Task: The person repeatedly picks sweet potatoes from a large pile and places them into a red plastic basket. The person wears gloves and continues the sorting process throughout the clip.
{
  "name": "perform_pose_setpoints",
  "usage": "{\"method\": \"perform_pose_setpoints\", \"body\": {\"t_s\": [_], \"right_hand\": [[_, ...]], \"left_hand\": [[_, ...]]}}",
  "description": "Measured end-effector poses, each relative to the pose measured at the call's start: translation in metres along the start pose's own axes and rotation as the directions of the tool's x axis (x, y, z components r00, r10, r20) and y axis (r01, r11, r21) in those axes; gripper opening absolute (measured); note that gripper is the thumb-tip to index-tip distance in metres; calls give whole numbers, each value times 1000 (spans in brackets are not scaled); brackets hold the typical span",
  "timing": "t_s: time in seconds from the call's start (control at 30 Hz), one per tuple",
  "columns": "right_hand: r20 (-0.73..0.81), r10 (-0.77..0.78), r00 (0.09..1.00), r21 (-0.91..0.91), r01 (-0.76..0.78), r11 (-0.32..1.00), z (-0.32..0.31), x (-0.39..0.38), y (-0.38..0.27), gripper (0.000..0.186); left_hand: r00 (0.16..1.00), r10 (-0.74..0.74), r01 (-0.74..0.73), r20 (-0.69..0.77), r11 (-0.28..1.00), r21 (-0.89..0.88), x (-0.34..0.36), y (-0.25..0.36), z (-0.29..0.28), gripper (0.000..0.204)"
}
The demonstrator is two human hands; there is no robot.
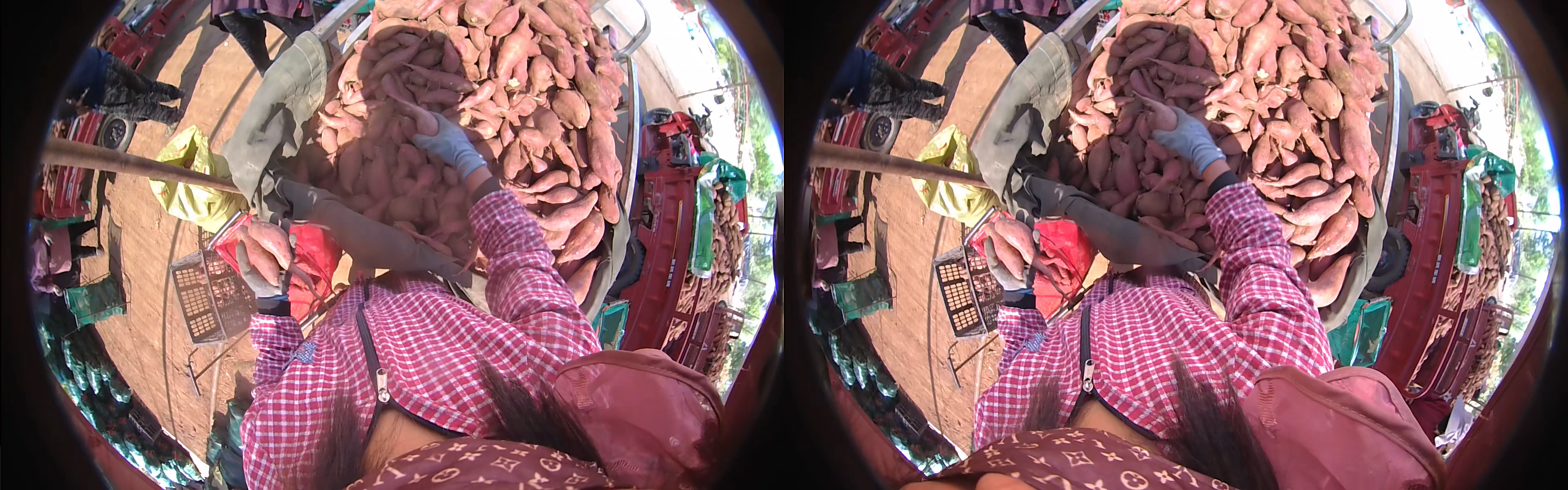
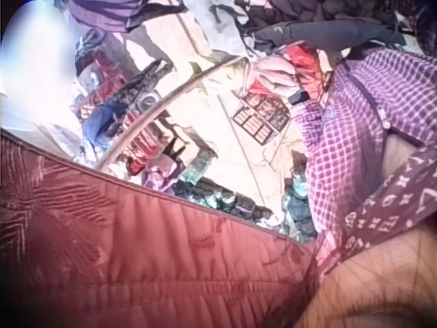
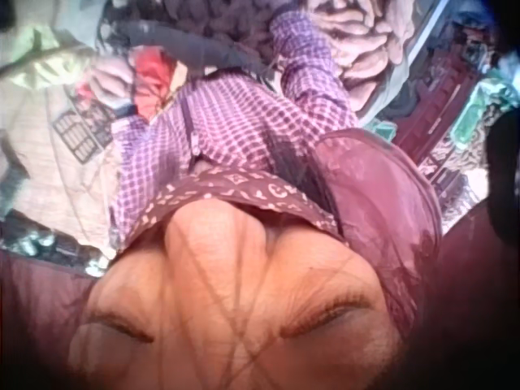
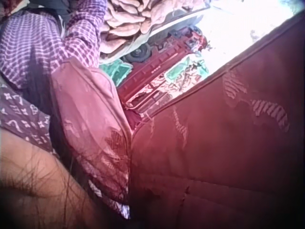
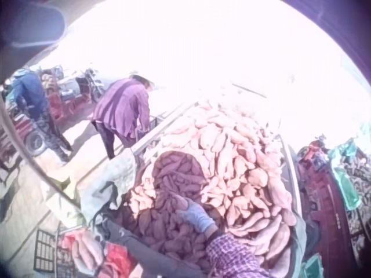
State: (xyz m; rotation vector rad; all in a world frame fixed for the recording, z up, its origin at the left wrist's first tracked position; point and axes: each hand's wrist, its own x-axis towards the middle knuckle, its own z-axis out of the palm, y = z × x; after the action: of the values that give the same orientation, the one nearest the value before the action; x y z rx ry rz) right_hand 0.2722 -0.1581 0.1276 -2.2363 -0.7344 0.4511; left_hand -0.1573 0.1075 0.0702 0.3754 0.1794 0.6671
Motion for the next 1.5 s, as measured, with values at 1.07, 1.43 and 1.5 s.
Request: {"method": "perform_pose_setpoints", "body": {"t_s": [1.07, 1.43, 1.5], "right_hand": [[-75, -197, 978, -902, 17, 430, -21, 149, 45, 28], [-256, -484, 837, -347, 388, 854, -22, -10, -30, 47], [-224, -344, 912, -14, 350, 937, -10, -24, -30, 53]], "left_hand": [[978, 85, 70, -192, 730, 679, 2, -33, -8, 63], [892, -308, -284, 329, 183, 941, 125, -170, 111, 90], [846, -360, -338, 394, 209, 918, 138, -191, 144, 103]]}}
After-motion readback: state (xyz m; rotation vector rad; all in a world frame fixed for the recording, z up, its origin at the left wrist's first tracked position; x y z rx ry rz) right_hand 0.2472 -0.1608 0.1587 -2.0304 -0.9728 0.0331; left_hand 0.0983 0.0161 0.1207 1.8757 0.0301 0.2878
